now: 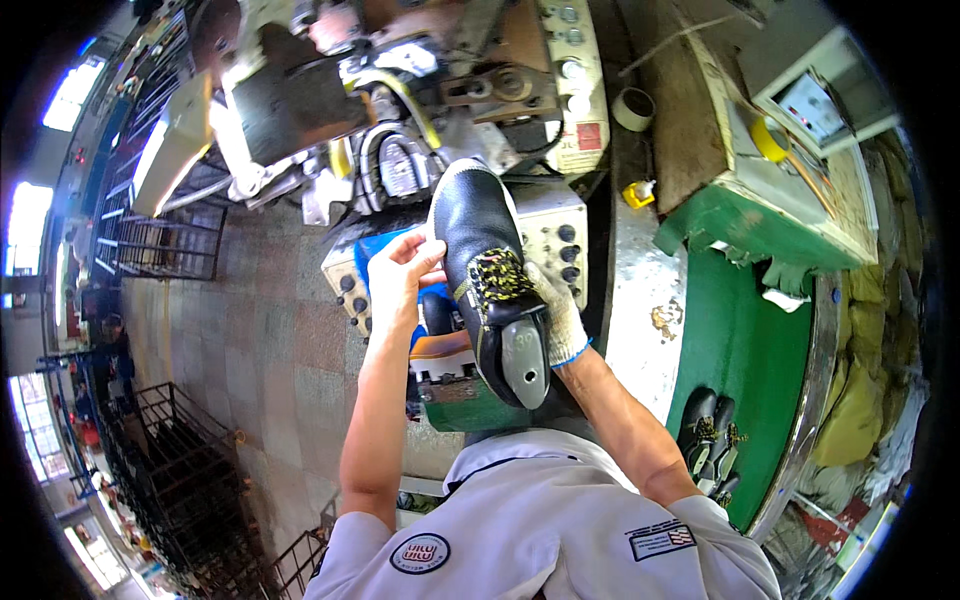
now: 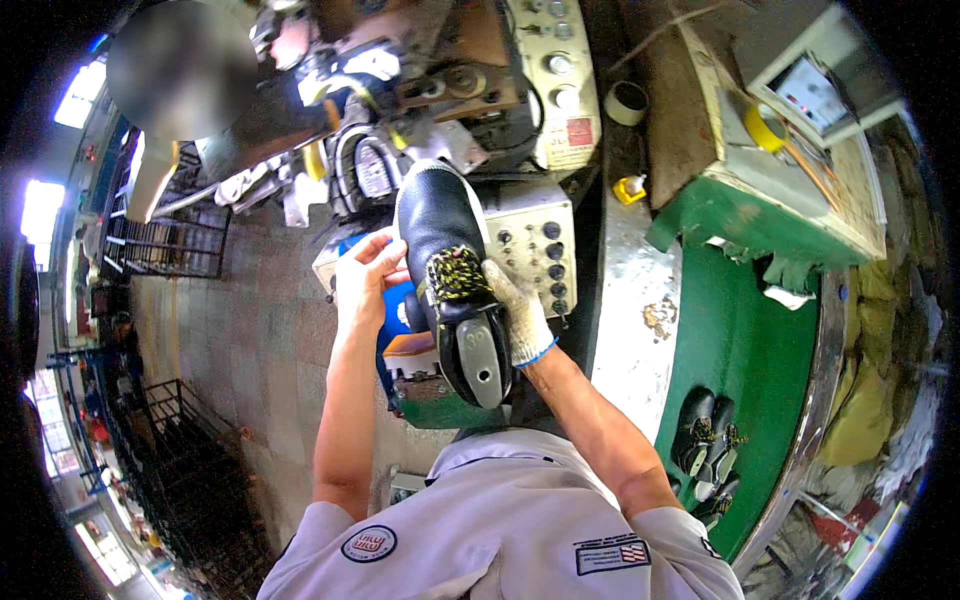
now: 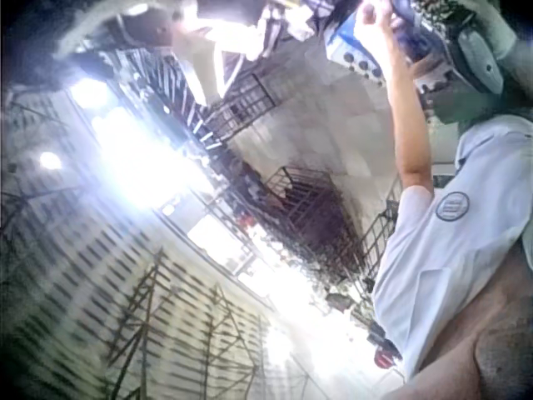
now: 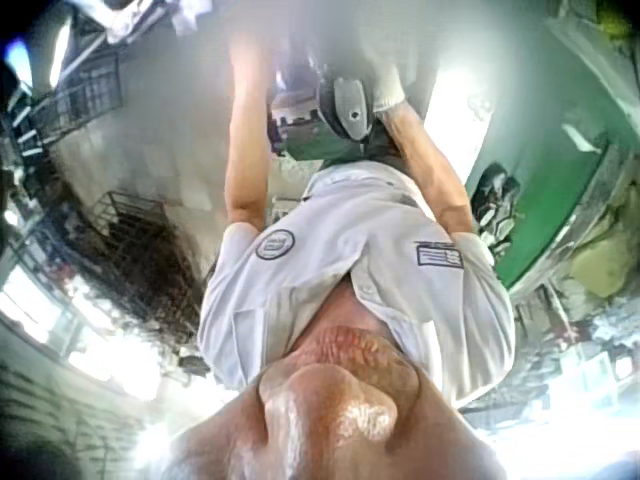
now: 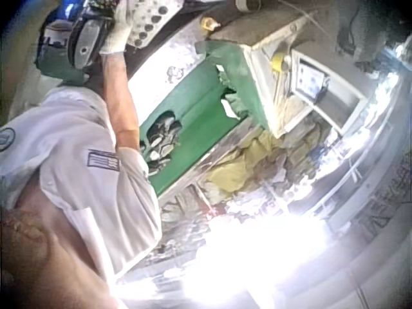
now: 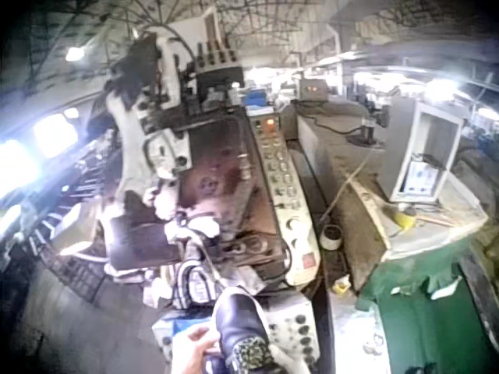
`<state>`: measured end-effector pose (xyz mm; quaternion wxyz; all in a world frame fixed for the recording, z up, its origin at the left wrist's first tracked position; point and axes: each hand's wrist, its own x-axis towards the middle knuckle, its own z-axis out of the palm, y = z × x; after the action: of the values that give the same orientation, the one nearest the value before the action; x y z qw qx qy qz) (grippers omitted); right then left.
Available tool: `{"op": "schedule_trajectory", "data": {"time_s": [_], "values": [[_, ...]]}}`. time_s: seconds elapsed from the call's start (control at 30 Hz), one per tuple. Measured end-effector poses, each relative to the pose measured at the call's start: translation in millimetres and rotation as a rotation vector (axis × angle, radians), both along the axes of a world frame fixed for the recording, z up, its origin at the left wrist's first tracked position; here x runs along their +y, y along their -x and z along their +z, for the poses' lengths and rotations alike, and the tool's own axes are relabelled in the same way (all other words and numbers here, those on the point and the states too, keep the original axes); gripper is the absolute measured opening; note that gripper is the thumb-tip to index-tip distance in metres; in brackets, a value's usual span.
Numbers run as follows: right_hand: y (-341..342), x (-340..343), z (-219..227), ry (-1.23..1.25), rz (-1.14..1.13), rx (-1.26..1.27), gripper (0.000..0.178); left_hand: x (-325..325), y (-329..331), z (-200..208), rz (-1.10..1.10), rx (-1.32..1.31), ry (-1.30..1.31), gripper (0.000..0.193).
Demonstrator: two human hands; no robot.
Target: The person picks up a shoe from a conveyor belt, aligns it on a lasting machine, and operates the machine to press and shape the shoe, repeating the process with another shoe.
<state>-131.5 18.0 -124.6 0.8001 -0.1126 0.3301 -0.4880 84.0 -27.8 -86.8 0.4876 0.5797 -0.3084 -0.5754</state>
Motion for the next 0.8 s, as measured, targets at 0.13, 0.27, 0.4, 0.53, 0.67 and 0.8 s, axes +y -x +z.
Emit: {"op": "schedule_trajectory", "data": {"time_s": [0.13,0.27,0.4,0.53,0.67,0.8], "values": [[-51.0,-25.4,0.2,0.091,0.049,0.100,0.057,5.0,-36.3,-8.8,0.207,0.048,0.076,0.053],[-86.3,-50.0,7.2,0.206,0.008,0.158,0.065,-0.8,-62.1,-16.3,0.253,0.022,0.221,0.065],[-110.6,-72.3,1.0,0.388,-0.089,0.484,0.063,-13.8,-65.2,-16.4,0.301,0.053,0.268,0.070],[-120.0,-81.9,-1.1,0.174,-0.140,0.348,0.055,-9.7,-55.6,-50.8,0.142,0.214,0.101,0.046],[-116.9,-81.1,2.8,0.180,-0.124,0.370,0.051,-3.1,-34.9,-39.9,0.131,0.537,-0.135,0.054],[-123.8,-89.6,-13.5,0.173,-0.181,0.287,0.052,-15.6,-48.5,-41.1,0.032,0.516,-0.109,0.052]]}}
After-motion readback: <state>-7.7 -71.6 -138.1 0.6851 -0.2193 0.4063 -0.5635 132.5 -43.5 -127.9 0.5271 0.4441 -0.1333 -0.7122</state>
